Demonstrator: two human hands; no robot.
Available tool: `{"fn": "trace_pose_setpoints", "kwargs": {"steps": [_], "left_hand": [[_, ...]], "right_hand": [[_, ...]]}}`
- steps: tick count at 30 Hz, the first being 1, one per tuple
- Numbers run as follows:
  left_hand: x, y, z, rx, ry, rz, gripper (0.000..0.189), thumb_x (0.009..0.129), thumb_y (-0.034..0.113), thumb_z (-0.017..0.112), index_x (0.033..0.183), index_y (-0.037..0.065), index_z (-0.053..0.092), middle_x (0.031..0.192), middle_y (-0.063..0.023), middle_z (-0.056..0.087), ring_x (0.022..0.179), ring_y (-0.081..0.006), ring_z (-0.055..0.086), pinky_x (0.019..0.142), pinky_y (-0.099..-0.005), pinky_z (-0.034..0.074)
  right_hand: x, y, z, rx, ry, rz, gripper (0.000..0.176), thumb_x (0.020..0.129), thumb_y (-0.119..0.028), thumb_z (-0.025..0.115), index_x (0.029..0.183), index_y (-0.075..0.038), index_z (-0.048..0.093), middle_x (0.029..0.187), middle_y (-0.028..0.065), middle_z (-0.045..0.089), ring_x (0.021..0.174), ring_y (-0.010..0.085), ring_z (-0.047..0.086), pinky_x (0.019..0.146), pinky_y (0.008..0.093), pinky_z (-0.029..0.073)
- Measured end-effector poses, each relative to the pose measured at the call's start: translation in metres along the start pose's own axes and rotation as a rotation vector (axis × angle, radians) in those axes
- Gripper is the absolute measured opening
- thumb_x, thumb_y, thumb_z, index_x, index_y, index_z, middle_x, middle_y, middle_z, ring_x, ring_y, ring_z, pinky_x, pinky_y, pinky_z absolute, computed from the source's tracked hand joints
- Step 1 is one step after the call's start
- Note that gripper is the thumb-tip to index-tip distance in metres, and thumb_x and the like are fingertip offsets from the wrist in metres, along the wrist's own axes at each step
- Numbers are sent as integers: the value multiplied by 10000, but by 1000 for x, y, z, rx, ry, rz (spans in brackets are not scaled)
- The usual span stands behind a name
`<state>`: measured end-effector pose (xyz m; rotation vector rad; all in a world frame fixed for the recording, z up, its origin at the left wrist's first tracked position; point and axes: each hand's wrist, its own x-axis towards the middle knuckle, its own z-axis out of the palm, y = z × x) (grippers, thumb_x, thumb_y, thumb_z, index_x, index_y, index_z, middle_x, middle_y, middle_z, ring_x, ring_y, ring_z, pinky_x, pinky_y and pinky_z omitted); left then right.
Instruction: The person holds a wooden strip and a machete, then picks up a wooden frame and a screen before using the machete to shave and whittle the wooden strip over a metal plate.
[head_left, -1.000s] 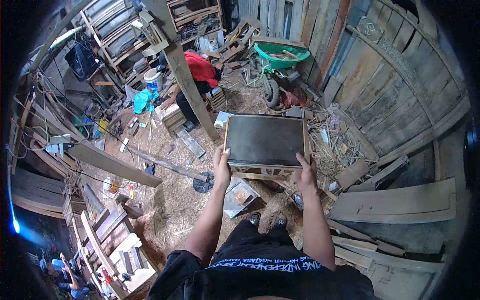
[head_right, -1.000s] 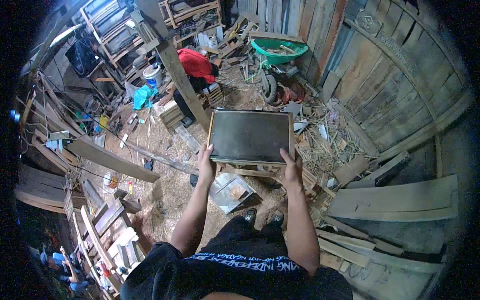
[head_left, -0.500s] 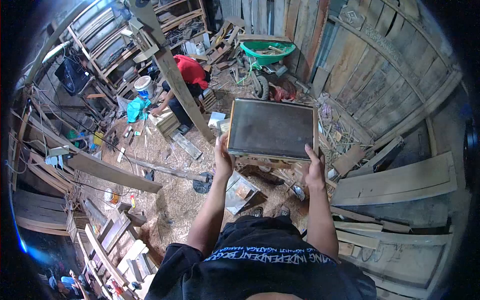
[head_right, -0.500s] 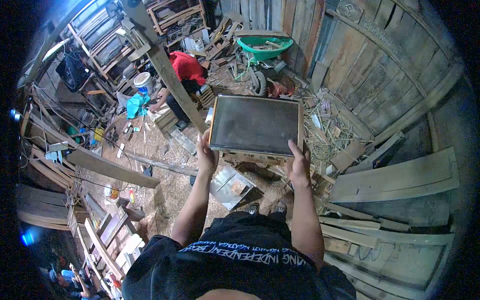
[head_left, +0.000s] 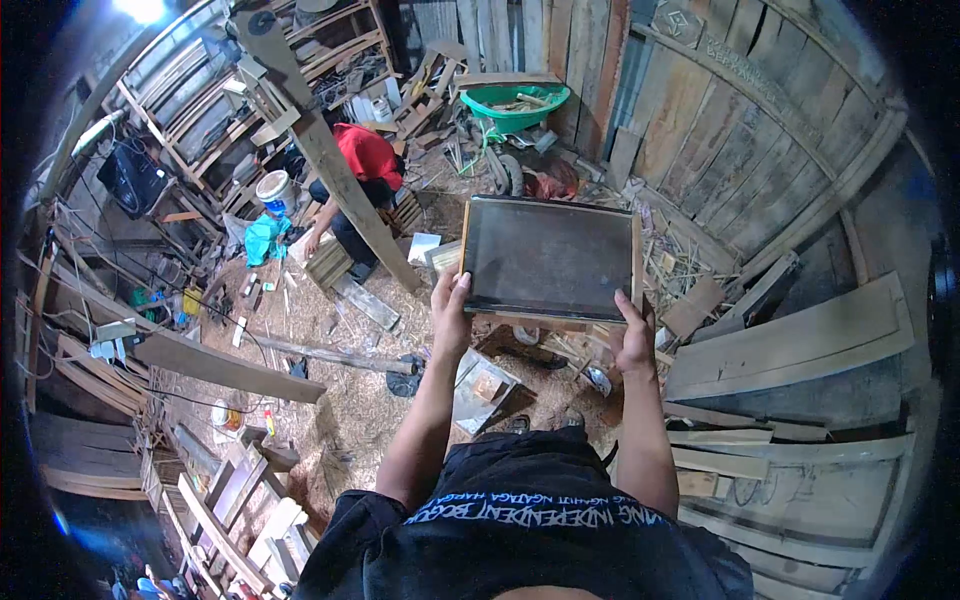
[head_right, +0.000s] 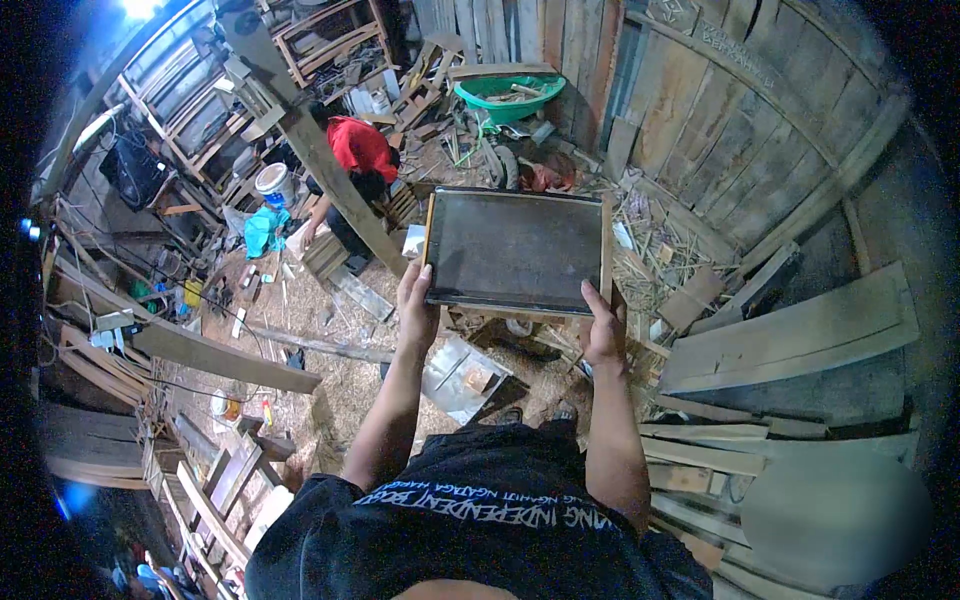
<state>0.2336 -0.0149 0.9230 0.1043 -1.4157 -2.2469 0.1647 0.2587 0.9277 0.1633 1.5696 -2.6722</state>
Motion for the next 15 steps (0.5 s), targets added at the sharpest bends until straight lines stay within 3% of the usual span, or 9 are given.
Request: {"fn": "trace_pose_setpoints", "kwargs": {"steps": [2,5,9,12,14,15], "left_hand": [[0,3,1,-13,7,-63,366,992,232,536,1251,-25,554,1130,-66,623,1039,-157,589,926,-300,450],[1,1,2,-49,13,-99,328,979,210,553,1213,-18,580,1071,-52,633,964,-145,603,837,-290,479],[0,-16,0,-56,-152,-182,352,978,192,553,1250,-30,564,1110,-78,644,1000,-156,609,880,-293,471],[4,-25,15,49,-253,-245,399,996,239,561,1265,-55,553,1145,-99,649,1046,-157,604,916,-296,466],[8,-25,33,258,-236,-376,490,984,351,608,1261,-50,558,1117,-114,657,1003,-159,614,903,-282,464],[13,-47,25,355,-236,-431,562,970,422,621,1260,-56,567,1126,-125,658,1004,-161,603,904,-278,452]], "right_hand": [[-4,-5,-6,-79,-94,21,406,856,-216,752,1203,-53,617,1111,34,622,1034,163,568,893,328,451],[1,10,-33,-199,-45,4,529,882,-324,728,1295,-31,578,1232,74,611,1143,197,551,972,353,432],[15,8,-61,54,40,192,461,950,-337,662,1285,-30,580,1147,66,661,1056,182,611,887,343,476],[-6,9,-58,-294,262,193,672,929,-487,626,1377,-5,488,1336,143,546,1225,253,518,1002,371,411],[-17,6,-64,-541,389,210,814,916,-587,602,1439,12,427,1461,195,469,1338,301,455,1078,390,368],[-13,32,-90,-751,482,17,678,923,-521,637,1306,29,535,1270,219,597,1167,307,571,975,406,432]]}}
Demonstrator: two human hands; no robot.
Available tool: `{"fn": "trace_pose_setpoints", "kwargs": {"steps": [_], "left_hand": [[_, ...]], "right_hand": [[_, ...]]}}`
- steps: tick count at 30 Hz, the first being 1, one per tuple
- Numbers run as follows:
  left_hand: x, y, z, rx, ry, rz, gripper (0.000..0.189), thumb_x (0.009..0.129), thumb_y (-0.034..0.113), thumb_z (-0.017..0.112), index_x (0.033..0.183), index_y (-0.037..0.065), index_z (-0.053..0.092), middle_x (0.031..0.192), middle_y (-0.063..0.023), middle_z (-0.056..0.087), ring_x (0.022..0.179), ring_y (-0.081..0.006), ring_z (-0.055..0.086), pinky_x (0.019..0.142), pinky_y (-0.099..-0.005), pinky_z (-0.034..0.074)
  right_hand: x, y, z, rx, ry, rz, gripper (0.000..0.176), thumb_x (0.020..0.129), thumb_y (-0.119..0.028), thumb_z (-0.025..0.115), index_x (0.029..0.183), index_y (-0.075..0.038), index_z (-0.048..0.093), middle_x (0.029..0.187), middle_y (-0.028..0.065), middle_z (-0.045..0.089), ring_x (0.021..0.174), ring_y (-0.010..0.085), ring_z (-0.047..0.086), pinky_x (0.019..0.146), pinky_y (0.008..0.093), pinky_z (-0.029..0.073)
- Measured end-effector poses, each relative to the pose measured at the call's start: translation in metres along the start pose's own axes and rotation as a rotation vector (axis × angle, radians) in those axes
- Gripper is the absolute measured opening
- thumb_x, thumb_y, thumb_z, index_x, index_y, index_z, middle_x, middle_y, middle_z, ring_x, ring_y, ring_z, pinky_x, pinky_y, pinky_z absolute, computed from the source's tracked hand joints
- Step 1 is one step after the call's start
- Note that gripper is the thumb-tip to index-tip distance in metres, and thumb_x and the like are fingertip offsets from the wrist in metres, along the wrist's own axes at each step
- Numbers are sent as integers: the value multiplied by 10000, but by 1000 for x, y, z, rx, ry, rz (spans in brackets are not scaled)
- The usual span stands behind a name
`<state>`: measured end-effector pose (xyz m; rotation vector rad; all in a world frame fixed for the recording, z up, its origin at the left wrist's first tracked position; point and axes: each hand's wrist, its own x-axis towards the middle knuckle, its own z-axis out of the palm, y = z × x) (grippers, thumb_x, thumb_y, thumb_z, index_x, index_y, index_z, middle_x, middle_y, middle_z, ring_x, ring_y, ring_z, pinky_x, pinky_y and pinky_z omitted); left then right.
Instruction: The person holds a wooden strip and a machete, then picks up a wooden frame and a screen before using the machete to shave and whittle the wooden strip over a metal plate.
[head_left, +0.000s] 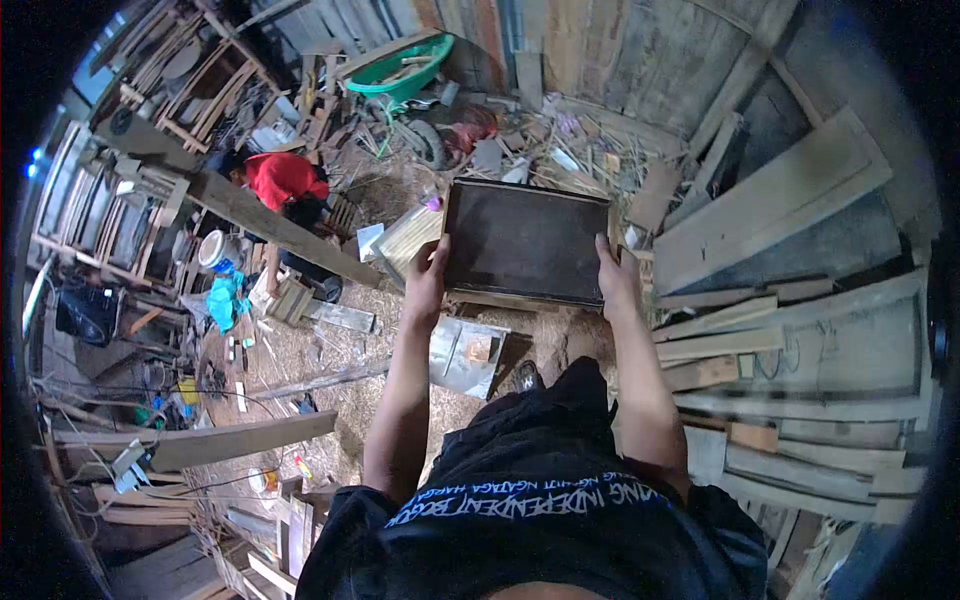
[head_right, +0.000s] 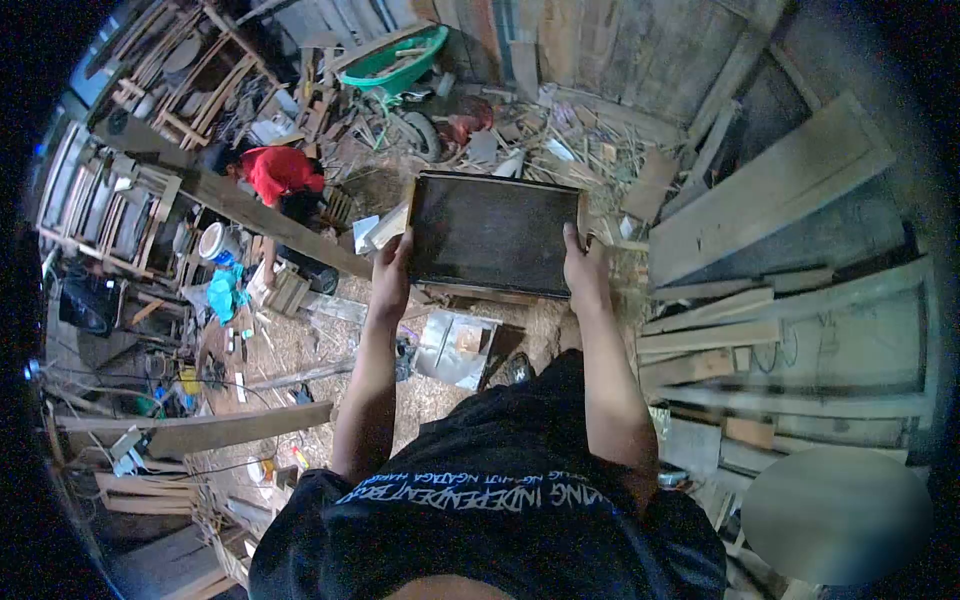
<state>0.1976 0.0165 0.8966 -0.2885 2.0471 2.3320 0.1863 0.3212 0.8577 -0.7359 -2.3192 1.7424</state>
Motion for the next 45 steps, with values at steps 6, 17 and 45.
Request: {"fn": "trace_pose_setpoints", "kwargs": {"steps": [6,17,45], "left_hand": [[-1,-18,43,82,24,-5,513,959,367,654,1206,-79,602,1085,-129,674,985,-178,605,906,-289,449],[-29,-89,116,282,-331,-152,459,988,313,624,1241,-70,606,1135,-93,674,1059,-147,583,946,-277,434],[24,-745,208,785,-1047,-108,407,1010,350,561,1169,-11,662,859,-137,695,825,-143,590,782,-354,485]], "right_hand": [[-44,13,-40,126,106,102,434,962,-377,644,1082,41,640,919,123,670,843,215,586,772,372,456],[-114,101,-123,402,382,273,416,1006,-314,589,1248,25,572,1131,125,660,1026,226,598,924,354,440],[-148,699,-73,148,609,702,340,916,-305,713,956,25,640,885,84,675,813,160,565,760,333,460]]}}
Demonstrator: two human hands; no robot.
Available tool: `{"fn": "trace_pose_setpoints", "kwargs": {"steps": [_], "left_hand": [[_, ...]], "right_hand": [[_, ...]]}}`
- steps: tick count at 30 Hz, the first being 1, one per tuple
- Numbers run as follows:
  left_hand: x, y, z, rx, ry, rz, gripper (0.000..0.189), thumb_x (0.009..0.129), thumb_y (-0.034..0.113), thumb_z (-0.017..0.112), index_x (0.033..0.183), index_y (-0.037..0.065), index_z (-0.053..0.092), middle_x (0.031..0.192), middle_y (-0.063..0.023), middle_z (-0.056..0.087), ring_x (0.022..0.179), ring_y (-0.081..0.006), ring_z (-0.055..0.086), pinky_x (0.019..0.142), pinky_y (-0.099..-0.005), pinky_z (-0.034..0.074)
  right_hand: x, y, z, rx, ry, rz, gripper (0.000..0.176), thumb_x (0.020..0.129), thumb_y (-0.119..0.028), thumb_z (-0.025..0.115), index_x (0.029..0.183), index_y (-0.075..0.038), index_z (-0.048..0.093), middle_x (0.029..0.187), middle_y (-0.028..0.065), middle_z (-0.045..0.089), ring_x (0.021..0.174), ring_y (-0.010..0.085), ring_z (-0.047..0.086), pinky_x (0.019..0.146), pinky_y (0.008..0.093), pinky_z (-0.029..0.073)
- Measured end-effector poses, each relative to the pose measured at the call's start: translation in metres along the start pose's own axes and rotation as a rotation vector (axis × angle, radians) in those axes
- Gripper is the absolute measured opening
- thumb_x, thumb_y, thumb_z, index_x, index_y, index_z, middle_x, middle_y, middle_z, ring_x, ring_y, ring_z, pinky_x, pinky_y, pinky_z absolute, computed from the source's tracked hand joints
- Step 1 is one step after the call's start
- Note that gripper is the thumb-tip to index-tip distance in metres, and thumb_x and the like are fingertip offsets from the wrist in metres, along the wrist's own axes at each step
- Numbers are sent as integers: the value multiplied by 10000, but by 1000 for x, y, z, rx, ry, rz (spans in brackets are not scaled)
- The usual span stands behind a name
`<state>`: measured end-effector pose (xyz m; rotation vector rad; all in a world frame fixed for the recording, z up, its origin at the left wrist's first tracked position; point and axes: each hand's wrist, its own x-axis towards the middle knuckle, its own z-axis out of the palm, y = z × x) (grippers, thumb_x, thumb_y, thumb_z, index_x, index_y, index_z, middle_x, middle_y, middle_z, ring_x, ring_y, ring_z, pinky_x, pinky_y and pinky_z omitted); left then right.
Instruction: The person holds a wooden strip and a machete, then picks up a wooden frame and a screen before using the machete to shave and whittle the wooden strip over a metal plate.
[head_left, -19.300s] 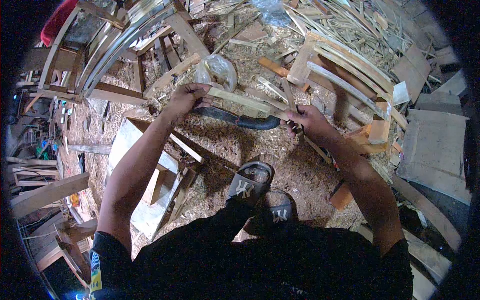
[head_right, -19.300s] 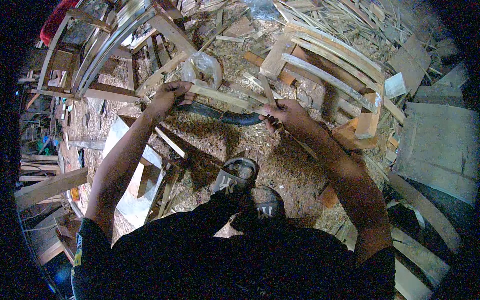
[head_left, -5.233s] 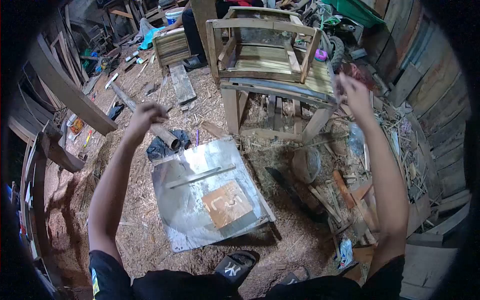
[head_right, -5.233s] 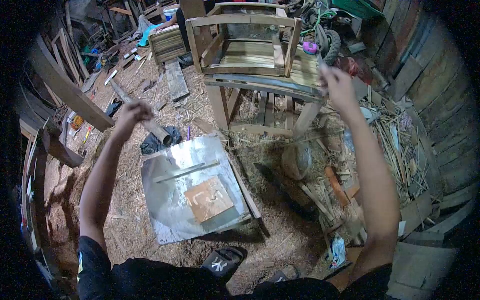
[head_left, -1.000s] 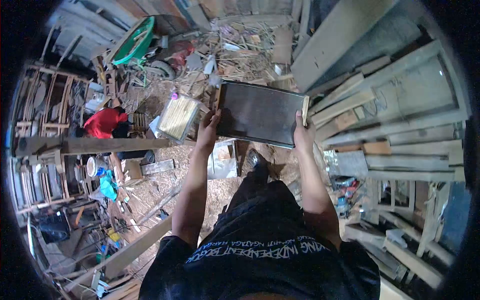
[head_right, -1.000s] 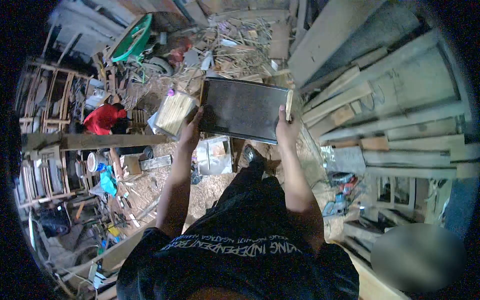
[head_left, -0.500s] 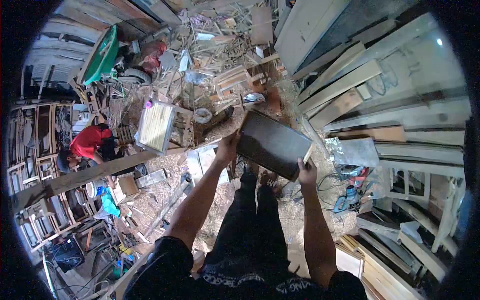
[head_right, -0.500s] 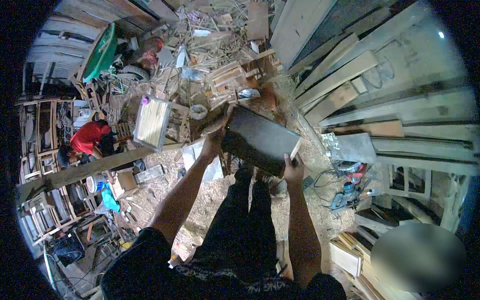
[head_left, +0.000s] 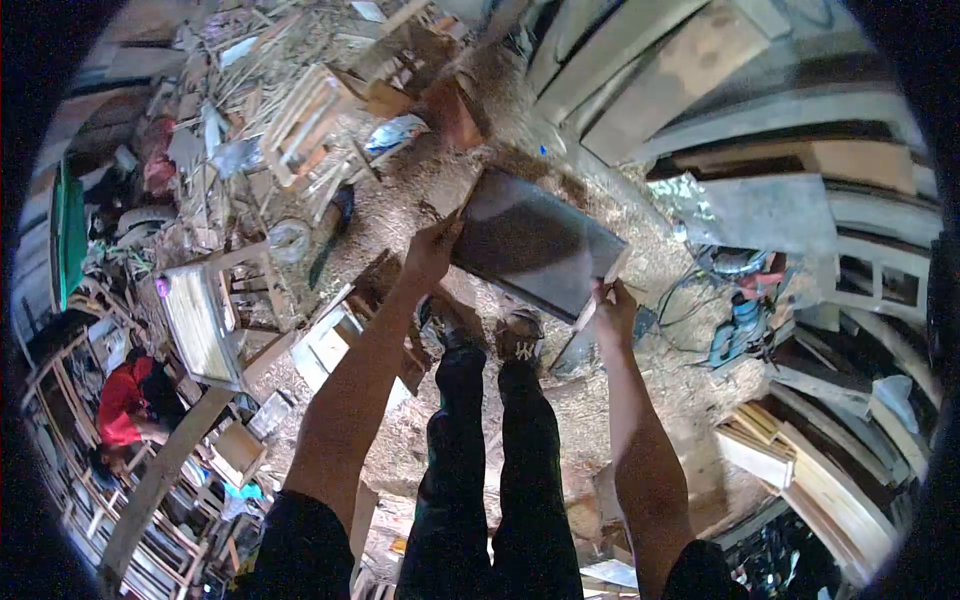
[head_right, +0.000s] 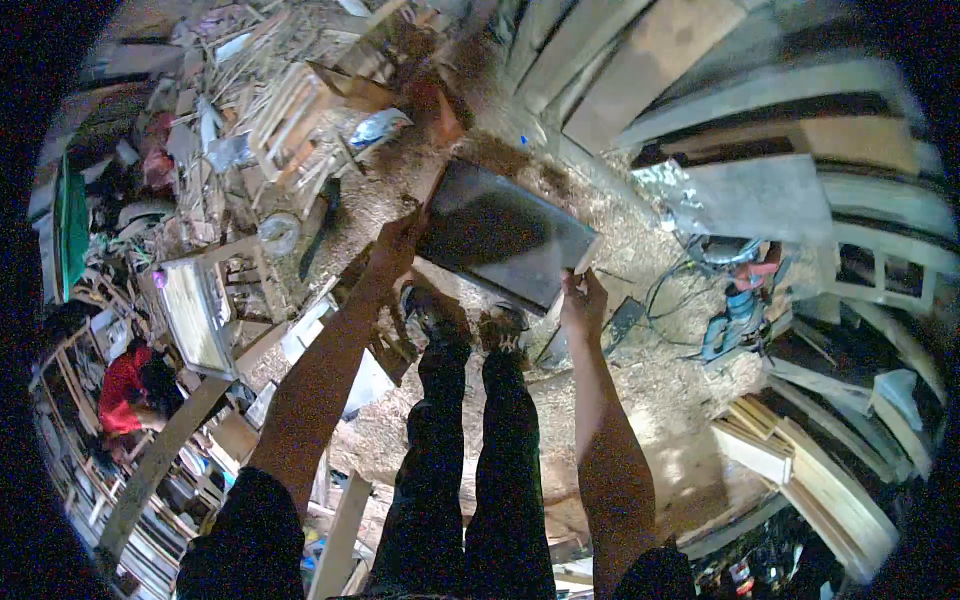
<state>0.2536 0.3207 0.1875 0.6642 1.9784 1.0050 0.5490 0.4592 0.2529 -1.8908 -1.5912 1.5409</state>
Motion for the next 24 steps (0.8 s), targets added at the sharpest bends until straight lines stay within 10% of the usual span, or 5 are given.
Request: {"fn": "trace_pose_setpoints", "kwargs": {"steps": [2,7,14,24], "left_hand": [[24,25,4,234,-159,-221,418,1008,359,559,1193,-4,655,873,-191,698,837,-181,625,777,-357,494],[72,-11,40,22,-156,140,460,1010,384,555,1176,-35,647,819,-136,698,772,-165,570,753,-349,491],[98,-18,49,17,-232,117,509,997,443,562,1152,-33,657,741,-40,620,764,-95,523,714,-322,482],[85,-44,64,-5,-205,49,433,1017,374,531,1197,-1,650,818,-129,677,776,-188,590,756,-333,488]], "right_hand": [[19,25,-1,34,19,24,335,909,-319,719,922,5,634,878,83,668,817,157,551,771,334,455],[59,48,0,132,118,-29,315,915,-331,709,965,-23,660,835,26,617,798,145,521,746,324,441],[80,65,-5,128,86,51,422,913,-341,706,1148,7,667,995,109,712,916,192,623,851,338,473],[70,55,0,-25,87,47,390,931,-330,700,1104,18,666,946,58,687,867,155,596,793,327,473]]}}
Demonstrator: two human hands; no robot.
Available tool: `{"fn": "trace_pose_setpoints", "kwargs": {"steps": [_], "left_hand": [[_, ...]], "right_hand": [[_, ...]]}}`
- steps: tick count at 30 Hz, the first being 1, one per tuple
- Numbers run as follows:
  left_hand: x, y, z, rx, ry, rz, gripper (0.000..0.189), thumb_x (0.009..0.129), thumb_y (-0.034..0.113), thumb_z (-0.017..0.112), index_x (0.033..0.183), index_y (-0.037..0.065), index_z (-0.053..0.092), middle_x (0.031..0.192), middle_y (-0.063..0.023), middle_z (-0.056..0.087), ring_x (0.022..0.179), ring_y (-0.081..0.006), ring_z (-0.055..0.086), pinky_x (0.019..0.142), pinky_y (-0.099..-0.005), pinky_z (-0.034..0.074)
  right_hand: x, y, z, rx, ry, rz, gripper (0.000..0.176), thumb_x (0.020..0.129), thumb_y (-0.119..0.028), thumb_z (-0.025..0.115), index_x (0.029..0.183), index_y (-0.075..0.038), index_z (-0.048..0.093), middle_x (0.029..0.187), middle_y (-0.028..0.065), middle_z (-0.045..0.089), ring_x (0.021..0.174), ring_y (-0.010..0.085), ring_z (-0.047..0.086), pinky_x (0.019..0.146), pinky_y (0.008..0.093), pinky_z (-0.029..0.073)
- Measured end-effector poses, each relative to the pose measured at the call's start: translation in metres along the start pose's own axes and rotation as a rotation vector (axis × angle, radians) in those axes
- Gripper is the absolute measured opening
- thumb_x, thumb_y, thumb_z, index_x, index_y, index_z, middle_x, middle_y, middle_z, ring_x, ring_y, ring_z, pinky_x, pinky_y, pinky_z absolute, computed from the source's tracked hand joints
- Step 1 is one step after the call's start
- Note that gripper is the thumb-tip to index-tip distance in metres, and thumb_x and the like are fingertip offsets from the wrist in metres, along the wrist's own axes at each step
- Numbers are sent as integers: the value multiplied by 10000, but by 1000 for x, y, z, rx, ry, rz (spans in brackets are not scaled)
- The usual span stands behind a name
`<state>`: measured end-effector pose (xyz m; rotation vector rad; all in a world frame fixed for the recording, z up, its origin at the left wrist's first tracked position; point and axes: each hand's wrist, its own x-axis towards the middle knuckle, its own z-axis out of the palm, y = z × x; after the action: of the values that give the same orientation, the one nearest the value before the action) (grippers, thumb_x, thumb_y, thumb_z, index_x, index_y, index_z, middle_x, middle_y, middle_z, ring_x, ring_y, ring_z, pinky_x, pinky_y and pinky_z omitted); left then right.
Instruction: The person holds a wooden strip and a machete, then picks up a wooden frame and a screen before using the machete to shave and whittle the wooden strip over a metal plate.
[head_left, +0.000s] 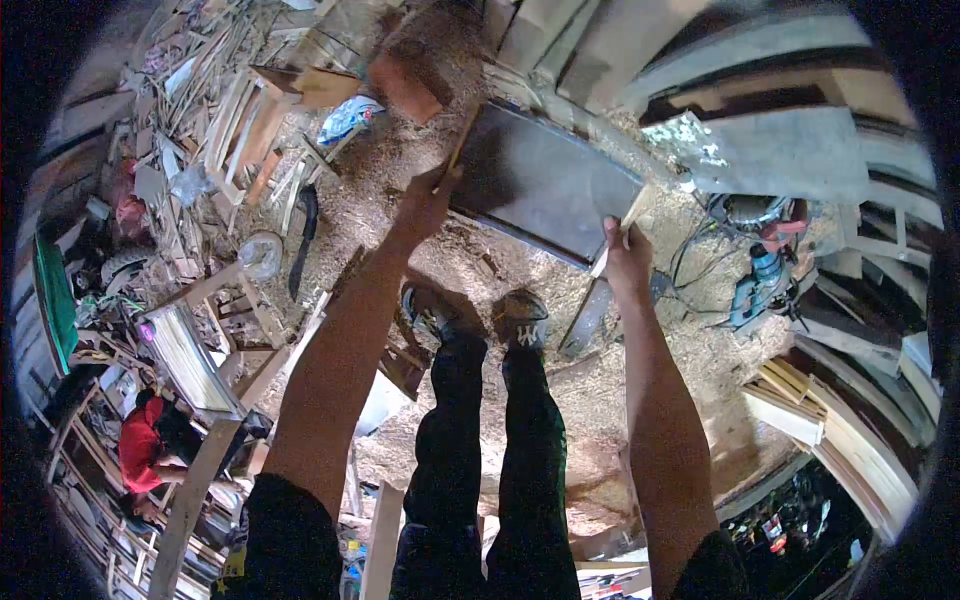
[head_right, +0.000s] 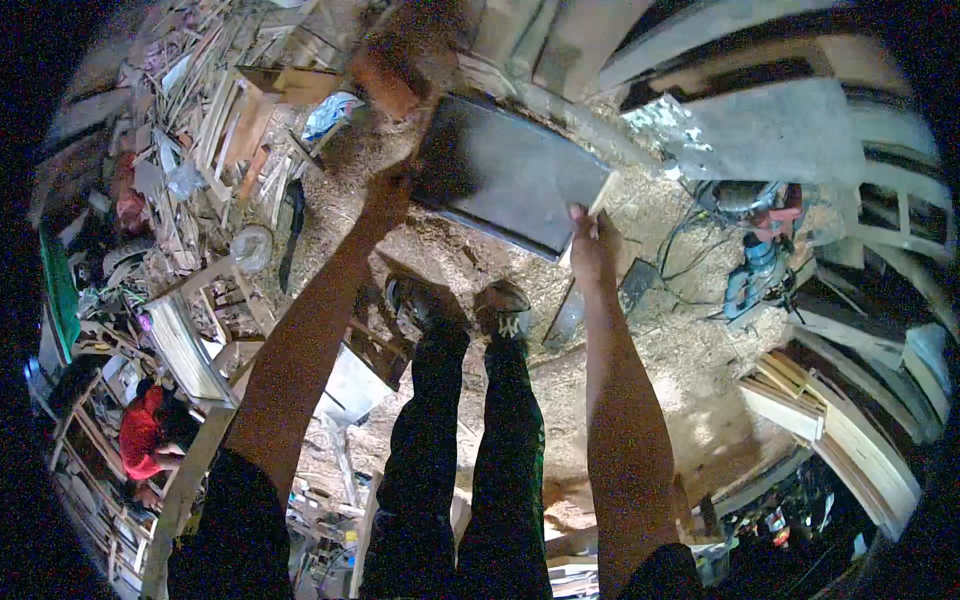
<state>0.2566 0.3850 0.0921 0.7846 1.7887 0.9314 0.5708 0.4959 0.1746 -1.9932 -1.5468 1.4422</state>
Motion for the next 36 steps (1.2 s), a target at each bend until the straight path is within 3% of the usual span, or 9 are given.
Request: {"fn": "trace_pose_setpoints", "kwargs": {"steps": [10,15,16,17,19,24,25,26,36], "left_hand": [[-30,17,4,-198,246,168,541,1036,387,485,1450,43,443,1230,-205,612,1170,-221,565,995,-350,433],[-74,-30,-11,-559,393,-18,562,1055,356,452,1494,16,363,1447,-194,488,1318,-226,462,1099,-309,331],[-99,-62,-9,-377,503,471,543,1063,352,424,1484,12,374,1481,-196,457,1365,-244,431,1117,-321,320],[-129,-44,-27,-138,407,-77,534,1064,357,410,1476,18,388,1469,-217,466,1378,-284,433,1123,-344,330],[-184,-54,-21,-514,697,90,494,1061,363,412,1430,40,464,1379,-250,539,1312,-349,504,1093,-373,378],[-317,-53,-64,-759,746,-495,474,1045,371,452,1362,30,537,1283,-233,611,1208,-314,586,1028,-368,426],[-337,-56,-70,-793,809,-502,474,1045,371,452,1362,30,537,1283,-233,611,1208,-314,586,1028,-368,426],[-358,-60,-75,-835,827,-497,465,1044,368,455,1350,30,549,1266,-227,624,1195,-305,596,1018,-366,435],[-461,-106,-45,-1172,1423,-682,401,1062,337,450,1281,42,610,989,-69,686,858,-127,607,757,-279,507]], "right_hand": [[0,10,14,-185,176,-57,632,867,-221,741,1396,-39,446,981,109,686,908,229,664,787,367,519],[-23,-30,20,-753,440,-418,823,886,-350,696,1549,-131,261,1357,317,465,1114,497,563,936,532,480],[-33,-43,27,-761,414,-458,823,886,-350,696,1549,-131,261,1357,317,465,1114,497,563,936,532,480],[-43,-57,34,-821,379,-436,795,895,-362,684,1543,-138,282,1359,313,466,1131,473,563,949,521,478],[-57,-71,47,-791,258,-500,736,911,-381,664,1523,-141,333,1354,290,479,1121,421,574,944,498,480],[-99,-111,143,-622,-176,-830,567,941,-200,634,1456,-97,422,1107,181,544,914,279,577,815,421,486],[-71,-90,156,-68,-475,-521,550,933,-117,635,1443,-88,434,1121,169,557,949,258,579,815,420,480],[-129,-135,196,-704,-413,-779,503,962,-154,614,1429,-78,445,1146,152,563,946,246,585,806,405,478],[-293,-178,412,-777,-1334,-769,410,1000,-149,555,1392,-57,476,951,28,602,846,109,579,729,257,502]]}}
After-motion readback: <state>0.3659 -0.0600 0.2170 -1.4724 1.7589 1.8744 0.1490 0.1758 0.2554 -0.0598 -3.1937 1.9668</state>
